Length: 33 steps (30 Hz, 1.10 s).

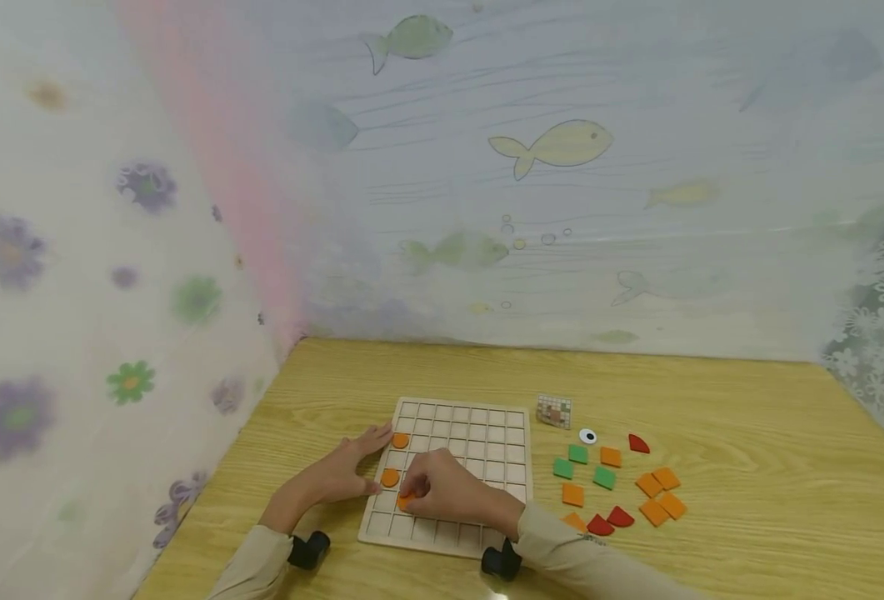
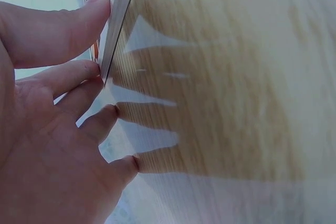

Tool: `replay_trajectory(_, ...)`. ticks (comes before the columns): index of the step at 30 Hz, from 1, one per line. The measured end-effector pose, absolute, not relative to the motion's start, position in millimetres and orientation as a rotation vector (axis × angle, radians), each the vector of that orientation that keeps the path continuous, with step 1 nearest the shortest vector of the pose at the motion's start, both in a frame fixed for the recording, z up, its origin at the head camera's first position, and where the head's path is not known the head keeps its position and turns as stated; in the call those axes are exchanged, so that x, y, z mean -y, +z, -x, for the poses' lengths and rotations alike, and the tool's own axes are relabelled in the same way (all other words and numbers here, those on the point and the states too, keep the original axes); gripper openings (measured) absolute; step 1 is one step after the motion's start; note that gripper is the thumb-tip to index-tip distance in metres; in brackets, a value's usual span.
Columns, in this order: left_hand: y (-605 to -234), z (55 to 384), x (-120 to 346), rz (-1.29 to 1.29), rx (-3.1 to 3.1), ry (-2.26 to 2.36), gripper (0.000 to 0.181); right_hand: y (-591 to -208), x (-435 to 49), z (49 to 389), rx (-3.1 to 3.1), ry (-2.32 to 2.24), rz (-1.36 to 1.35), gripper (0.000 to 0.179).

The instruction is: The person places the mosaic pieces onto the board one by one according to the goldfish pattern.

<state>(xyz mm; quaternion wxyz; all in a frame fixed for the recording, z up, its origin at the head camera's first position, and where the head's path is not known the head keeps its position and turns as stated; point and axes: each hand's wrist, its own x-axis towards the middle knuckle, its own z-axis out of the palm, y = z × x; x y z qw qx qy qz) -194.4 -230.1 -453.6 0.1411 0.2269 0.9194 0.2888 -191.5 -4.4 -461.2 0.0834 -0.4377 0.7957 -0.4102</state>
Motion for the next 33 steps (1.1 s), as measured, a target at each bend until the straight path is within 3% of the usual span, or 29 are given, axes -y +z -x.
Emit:
replay_trajectory(12, -452, 193, 229, -0.662, -2.665, 0.838, 0.078, -447, 15, 169, -2.665, -0.753, 1.444, 0.009)
replay_trajectory(33, -455, 194, 230, -0.669, -2.669, 0.830, 0.079, -449, -25, 176, -2.331, -1.216, 1.246, 0.014)
